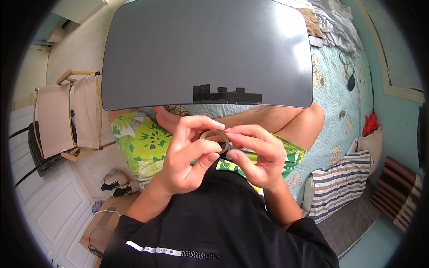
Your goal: The person applies black tape to the underside of a laptop lid, cuts the tape with scissors, and secures it. They then place the laptop on the bed, connect a mouse, and handle a red cloth.
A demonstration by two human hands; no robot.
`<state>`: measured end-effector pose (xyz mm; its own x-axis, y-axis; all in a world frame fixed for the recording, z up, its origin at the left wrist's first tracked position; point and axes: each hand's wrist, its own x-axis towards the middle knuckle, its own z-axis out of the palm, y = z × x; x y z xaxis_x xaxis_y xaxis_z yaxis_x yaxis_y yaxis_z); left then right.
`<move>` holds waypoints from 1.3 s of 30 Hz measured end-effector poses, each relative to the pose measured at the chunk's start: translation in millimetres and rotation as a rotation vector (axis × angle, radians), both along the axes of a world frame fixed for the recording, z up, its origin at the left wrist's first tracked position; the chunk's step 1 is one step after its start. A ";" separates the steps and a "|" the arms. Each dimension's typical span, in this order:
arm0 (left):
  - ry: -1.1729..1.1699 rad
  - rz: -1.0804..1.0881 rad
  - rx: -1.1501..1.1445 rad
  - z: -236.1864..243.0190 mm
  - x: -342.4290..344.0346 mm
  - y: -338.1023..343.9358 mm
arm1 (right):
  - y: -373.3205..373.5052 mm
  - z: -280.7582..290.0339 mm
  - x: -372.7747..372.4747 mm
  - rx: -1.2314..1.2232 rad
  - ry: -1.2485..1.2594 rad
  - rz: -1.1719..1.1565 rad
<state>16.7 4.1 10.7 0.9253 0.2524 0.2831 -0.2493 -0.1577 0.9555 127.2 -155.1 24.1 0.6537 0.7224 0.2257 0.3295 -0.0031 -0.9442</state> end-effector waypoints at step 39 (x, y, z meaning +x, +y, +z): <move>-0.011 -0.175 -0.050 6.0 -11.4 10.5 | -1.0 19.6 -14.6 -0.096 0.026 0.112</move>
